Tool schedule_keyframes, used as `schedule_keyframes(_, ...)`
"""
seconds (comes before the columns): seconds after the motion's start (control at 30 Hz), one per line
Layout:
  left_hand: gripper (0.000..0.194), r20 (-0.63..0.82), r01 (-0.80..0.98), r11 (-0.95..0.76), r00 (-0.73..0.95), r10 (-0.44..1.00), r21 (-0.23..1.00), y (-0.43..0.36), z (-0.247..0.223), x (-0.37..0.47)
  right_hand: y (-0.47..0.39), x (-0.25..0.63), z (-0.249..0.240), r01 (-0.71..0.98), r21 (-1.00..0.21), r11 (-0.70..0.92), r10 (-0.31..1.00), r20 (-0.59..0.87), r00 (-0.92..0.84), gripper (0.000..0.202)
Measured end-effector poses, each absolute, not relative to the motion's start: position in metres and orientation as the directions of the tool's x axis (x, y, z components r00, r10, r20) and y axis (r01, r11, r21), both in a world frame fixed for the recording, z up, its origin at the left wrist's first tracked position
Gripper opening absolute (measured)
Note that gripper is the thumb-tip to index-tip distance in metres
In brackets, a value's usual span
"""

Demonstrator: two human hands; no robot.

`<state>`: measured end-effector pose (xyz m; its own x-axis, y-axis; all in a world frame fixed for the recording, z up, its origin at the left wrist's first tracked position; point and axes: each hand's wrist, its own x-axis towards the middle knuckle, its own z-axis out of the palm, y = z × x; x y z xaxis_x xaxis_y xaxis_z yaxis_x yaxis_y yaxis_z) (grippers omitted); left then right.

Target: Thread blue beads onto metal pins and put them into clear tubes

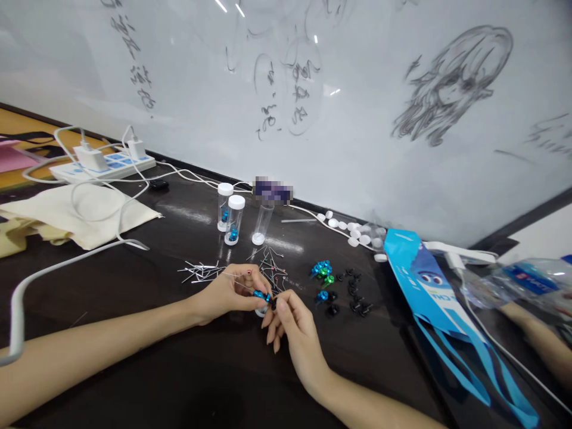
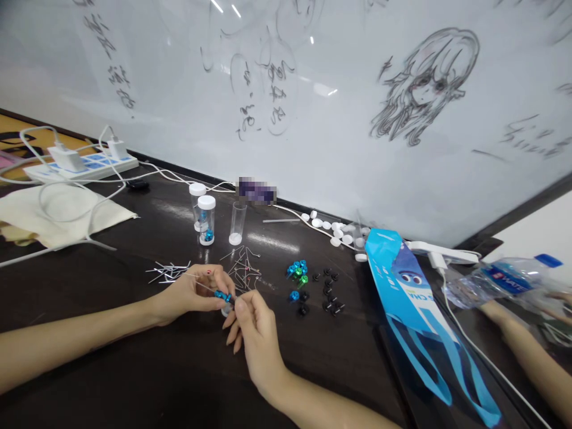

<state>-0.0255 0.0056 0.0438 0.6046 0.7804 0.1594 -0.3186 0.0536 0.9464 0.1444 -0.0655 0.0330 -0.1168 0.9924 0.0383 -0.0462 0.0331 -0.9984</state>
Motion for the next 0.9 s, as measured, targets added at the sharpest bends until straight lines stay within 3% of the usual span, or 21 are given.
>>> schedule_keyframes(0.9, 0.019, 0.148, -0.291, 0.042, 0.601, 0.785, 0.956, 0.0051, 0.0442, -0.0265, -0.0657, 0.1441, 0.0365, -0.056, -0.998, 0.018, 0.993, 0.024, -0.113, 0.028)
